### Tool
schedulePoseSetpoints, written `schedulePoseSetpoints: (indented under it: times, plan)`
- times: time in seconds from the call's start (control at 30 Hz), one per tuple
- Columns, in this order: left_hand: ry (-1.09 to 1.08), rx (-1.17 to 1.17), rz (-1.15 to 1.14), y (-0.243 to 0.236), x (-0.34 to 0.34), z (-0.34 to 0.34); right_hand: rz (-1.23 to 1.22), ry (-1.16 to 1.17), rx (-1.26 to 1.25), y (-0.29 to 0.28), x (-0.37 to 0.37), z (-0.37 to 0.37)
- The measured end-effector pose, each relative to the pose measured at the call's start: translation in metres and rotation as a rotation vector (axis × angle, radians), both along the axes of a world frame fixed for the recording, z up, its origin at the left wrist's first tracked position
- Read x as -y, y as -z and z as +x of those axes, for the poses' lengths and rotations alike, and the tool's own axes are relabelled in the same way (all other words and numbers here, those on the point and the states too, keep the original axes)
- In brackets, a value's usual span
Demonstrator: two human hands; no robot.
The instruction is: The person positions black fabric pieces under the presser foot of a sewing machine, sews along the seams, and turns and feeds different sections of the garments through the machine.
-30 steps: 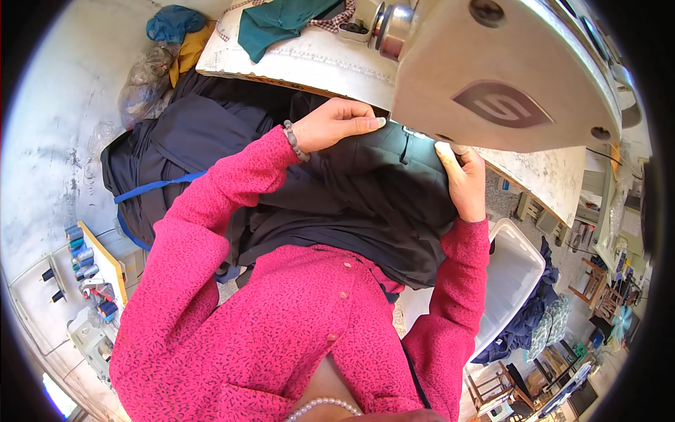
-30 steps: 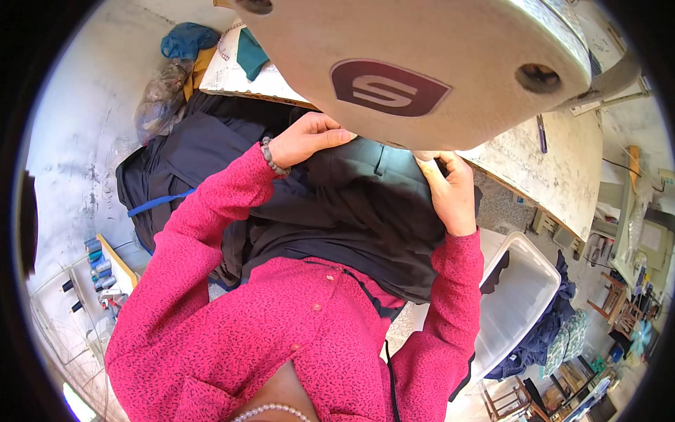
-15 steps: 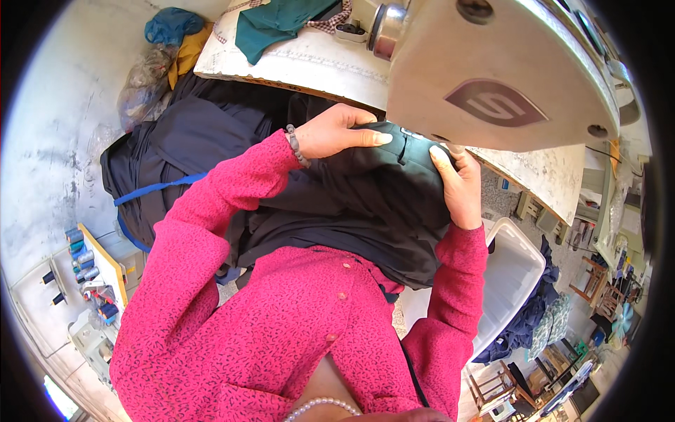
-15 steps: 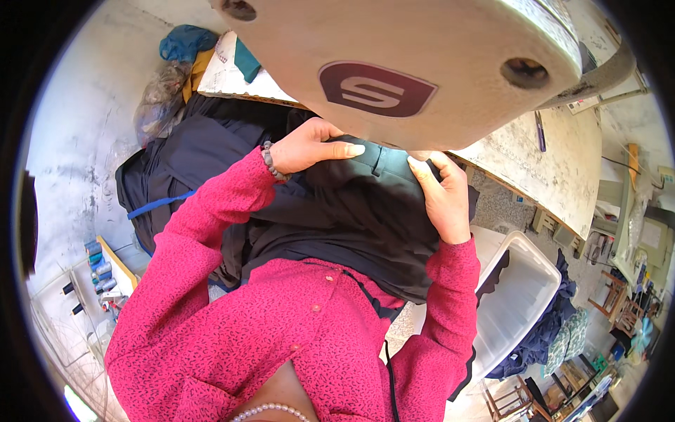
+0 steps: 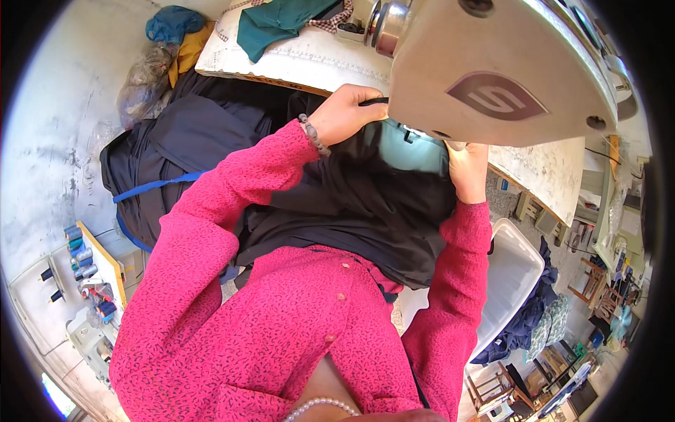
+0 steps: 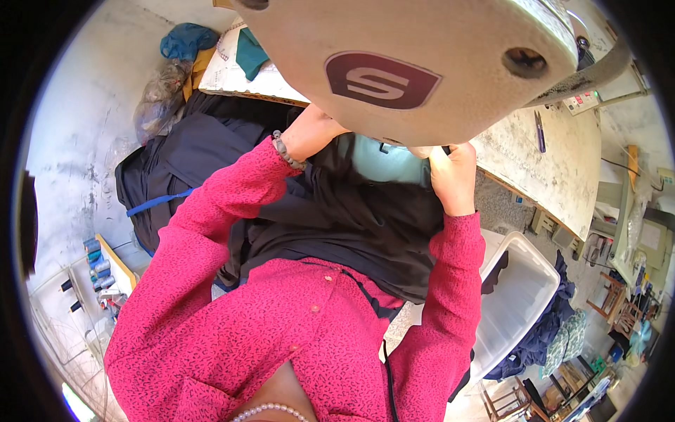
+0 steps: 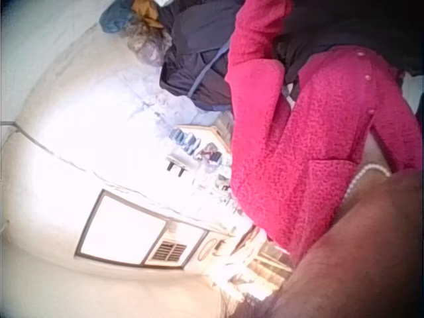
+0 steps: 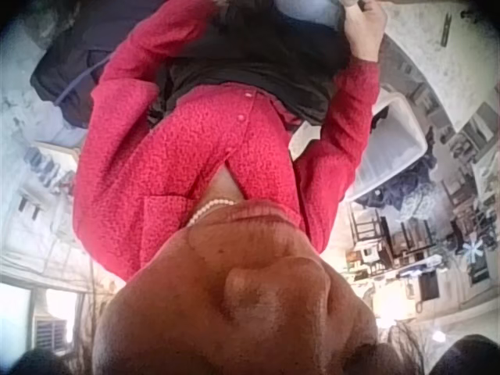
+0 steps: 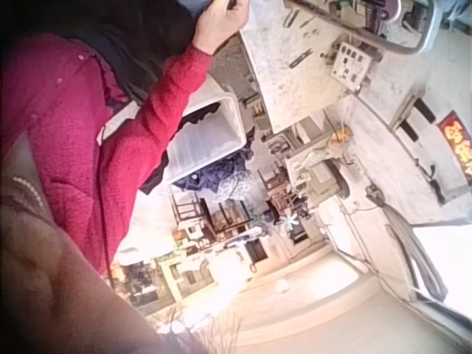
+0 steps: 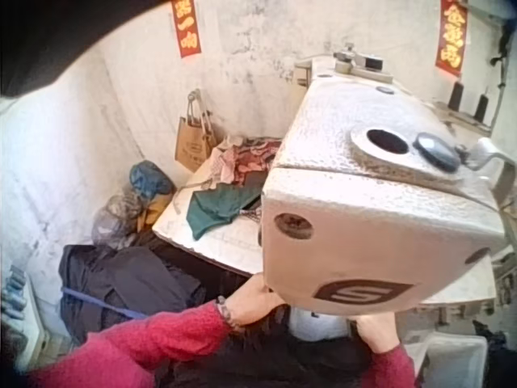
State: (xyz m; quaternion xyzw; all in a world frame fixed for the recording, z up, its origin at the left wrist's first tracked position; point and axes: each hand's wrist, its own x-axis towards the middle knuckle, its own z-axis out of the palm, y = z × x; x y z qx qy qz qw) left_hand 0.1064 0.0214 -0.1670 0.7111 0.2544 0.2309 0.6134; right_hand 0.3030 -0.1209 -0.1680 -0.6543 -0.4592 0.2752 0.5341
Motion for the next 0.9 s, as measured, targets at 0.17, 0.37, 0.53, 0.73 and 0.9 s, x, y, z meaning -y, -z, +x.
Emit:
schedulePoseSetpoints:
  times: [0.17, 0.37, 0.53, 0.73, 0.9]
  plan:
    - [-0.081, 0.041, 0.011, 0.001, 0.006, 0.005, 0.0, 0.062, 0.084, -0.002, -0.007, -0.003]
    - [-0.164, 0.046, -0.034, 0.009, 0.008, 0.011, 0.083, 0.152, 0.366, -0.005, -0.015, -0.001]
    - [-0.141, 0.082, -0.041, 0.005, 0.006, 0.013, 0.156, 0.133, 0.326, -0.002, -0.015, -0.001]
    - [-0.075, 0.061, -0.068, 0.001, 0.002, 0.007, -0.003, 0.124, 0.144, -0.002, -0.005, -0.007]
    - [-0.06, 0.093, -0.077, -0.002, 0.001, 0.008, 0.026, 0.118, 0.156, -0.001, -0.003, -0.007]
